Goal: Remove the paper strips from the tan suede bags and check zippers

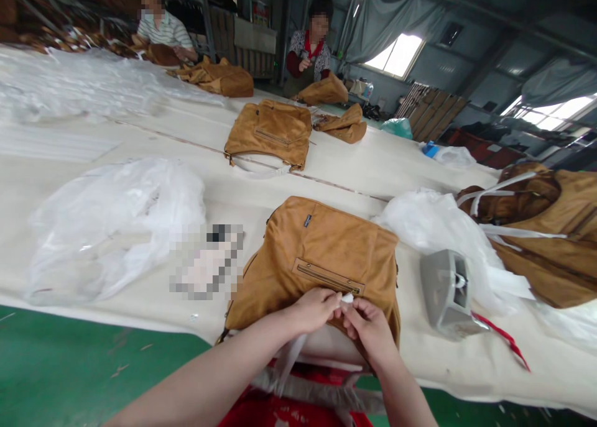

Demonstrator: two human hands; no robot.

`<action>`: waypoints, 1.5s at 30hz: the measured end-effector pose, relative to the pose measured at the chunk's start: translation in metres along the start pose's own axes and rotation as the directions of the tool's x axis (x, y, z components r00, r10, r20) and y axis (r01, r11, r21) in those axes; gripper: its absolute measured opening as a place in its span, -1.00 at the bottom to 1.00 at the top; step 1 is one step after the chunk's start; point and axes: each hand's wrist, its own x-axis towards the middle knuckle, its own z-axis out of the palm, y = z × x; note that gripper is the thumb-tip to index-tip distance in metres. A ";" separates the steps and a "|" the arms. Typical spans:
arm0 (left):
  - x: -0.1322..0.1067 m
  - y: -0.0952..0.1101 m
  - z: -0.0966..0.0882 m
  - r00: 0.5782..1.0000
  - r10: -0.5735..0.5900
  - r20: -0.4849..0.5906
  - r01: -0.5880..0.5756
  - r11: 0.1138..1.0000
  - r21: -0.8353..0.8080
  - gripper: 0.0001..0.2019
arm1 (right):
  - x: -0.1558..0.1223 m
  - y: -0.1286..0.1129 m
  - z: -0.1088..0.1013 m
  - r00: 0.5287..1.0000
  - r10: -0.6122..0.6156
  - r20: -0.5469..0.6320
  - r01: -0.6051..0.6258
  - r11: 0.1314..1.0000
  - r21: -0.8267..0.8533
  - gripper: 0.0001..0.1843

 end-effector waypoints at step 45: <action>-0.045 0.012 0.032 0.943 0.283 -0.176 0.023 0.471 0.882 -0.80 | -0.023 -0.003 0.008 0.999 -0.019 -0.051 0.026 0.989 0.146 -0.58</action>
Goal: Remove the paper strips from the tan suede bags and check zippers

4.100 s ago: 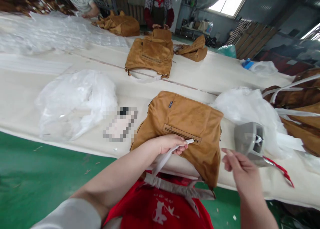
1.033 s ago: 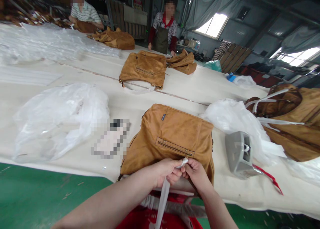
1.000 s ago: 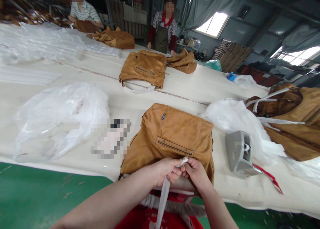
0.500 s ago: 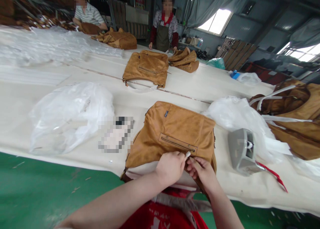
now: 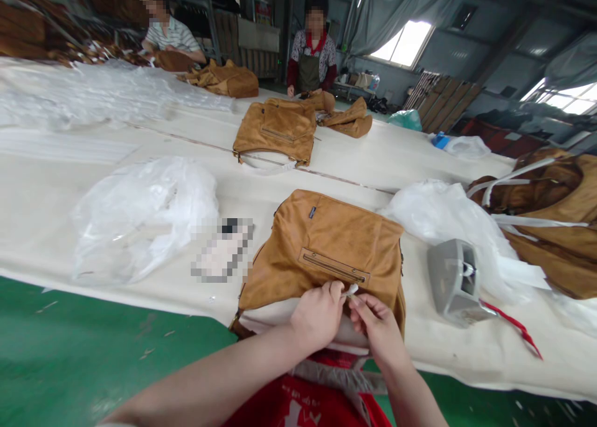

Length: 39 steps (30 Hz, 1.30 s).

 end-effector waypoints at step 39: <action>0.018 -0.166 -0.076 0.797 -0.422 -0.433 -0.038 0.680 -0.733 -0.61 | 0.004 0.014 -0.014 0.982 0.189 0.003 -0.175 0.901 0.398 -0.77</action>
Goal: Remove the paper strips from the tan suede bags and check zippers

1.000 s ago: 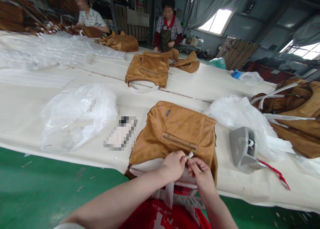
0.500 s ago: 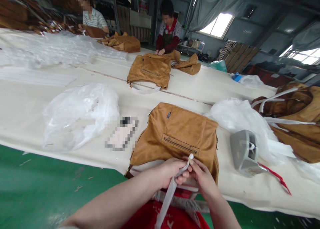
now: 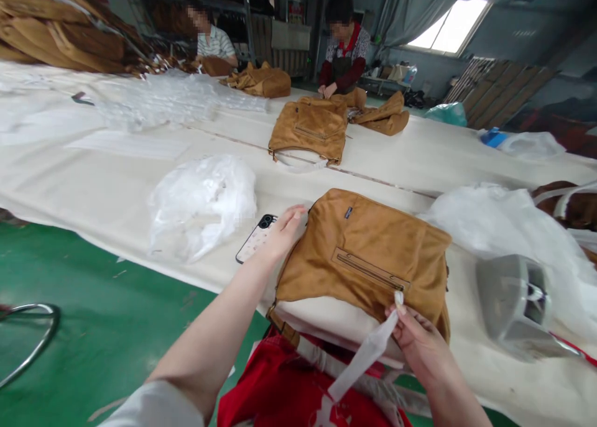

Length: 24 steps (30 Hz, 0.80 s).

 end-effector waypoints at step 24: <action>-0.014 -0.026 0.012 0.968 -0.222 0.115 0.223 0.975 0.003 -0.47 | -0.009 -0.001 0.015 0.996 -0.093 0.003 0.087 0.919 -0.383 -0.61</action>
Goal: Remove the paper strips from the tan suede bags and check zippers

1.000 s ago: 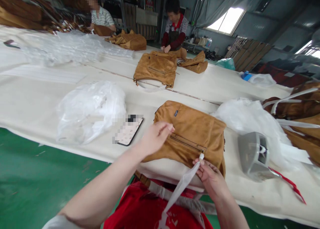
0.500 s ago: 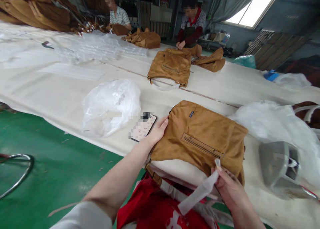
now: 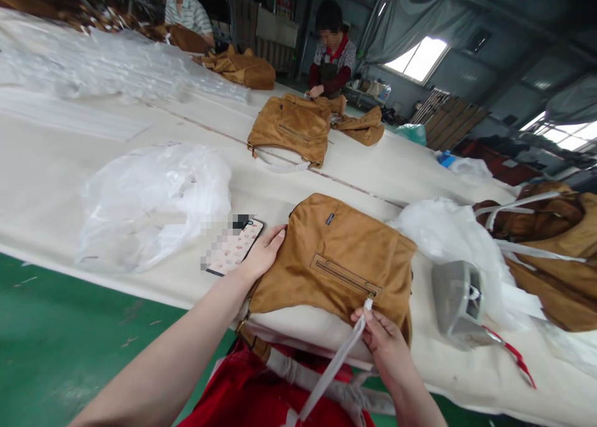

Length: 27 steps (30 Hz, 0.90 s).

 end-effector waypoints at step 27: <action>0.011 -0.003 -0.009 0.997 -0.037 -0.074 0.047 0.988 0.147 -0.61 | -0.011 -0.119 -0.036 0.939 0.224 0.260 -0.261 0.958 0.120 -0.55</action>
